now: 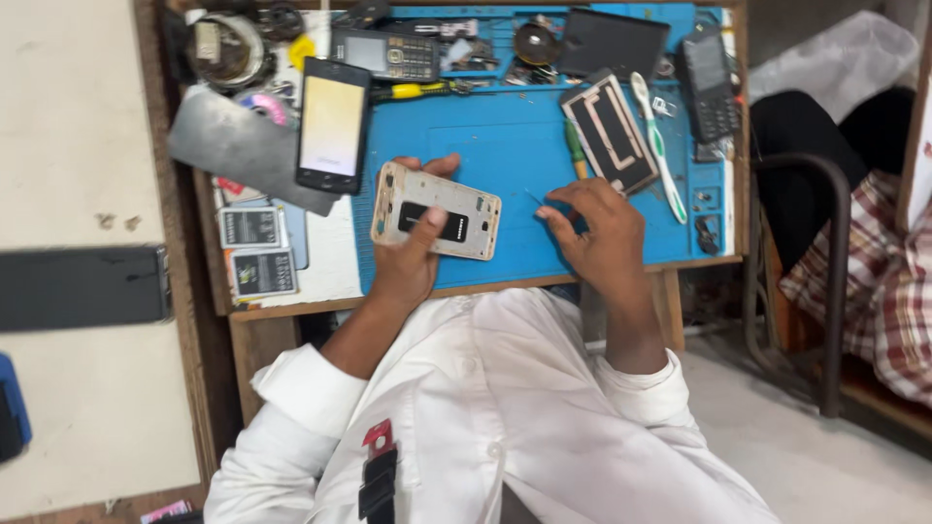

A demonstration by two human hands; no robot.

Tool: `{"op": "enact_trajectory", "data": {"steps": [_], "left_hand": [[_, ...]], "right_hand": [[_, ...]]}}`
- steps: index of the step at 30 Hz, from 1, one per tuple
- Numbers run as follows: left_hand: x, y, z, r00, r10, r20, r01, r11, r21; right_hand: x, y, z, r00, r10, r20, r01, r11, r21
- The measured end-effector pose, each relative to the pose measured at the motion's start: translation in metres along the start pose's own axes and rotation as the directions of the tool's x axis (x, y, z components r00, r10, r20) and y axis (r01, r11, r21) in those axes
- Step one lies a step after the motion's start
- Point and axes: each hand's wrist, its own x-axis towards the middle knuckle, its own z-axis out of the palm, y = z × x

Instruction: The person disassembles a Samsung smartphone, removes the back cover and battery, and uses a screwdriver and toothbrush to clean the interior. The person then reassembles the phone by placing the battery and back cover back into position.

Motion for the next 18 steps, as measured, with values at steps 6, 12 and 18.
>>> {"op": "enact_trajectory", "data": {"steps": [6, 12, 18], "left_hand": [[-0.003, 0.022, 0.006, 0.975, -0.094, 0.203, -0.035, 0.830, 0.556], [0.010, 0.054, 0.002, 0.907, -0.197, 0.372, -0.162, 0.652, 0.740], [0.014, 0.058, -0.005, 0.912, -0.233, 0.337, -0.122, 0.630, 0.767]], "right_hand": [[-0.011, 0.050, -0.065, 0.976, 0.215, 0.027, -0.199, 0.939, -0.280], [-0.019, 0.076, -0.074, 0.954, 0.301, 0.002, -0.287, 0.914, -0.285], [-0.025, 0.085, -0.067, 0.973, 0.228, -0.042, -0.227, 0.896, -0.382]]}}
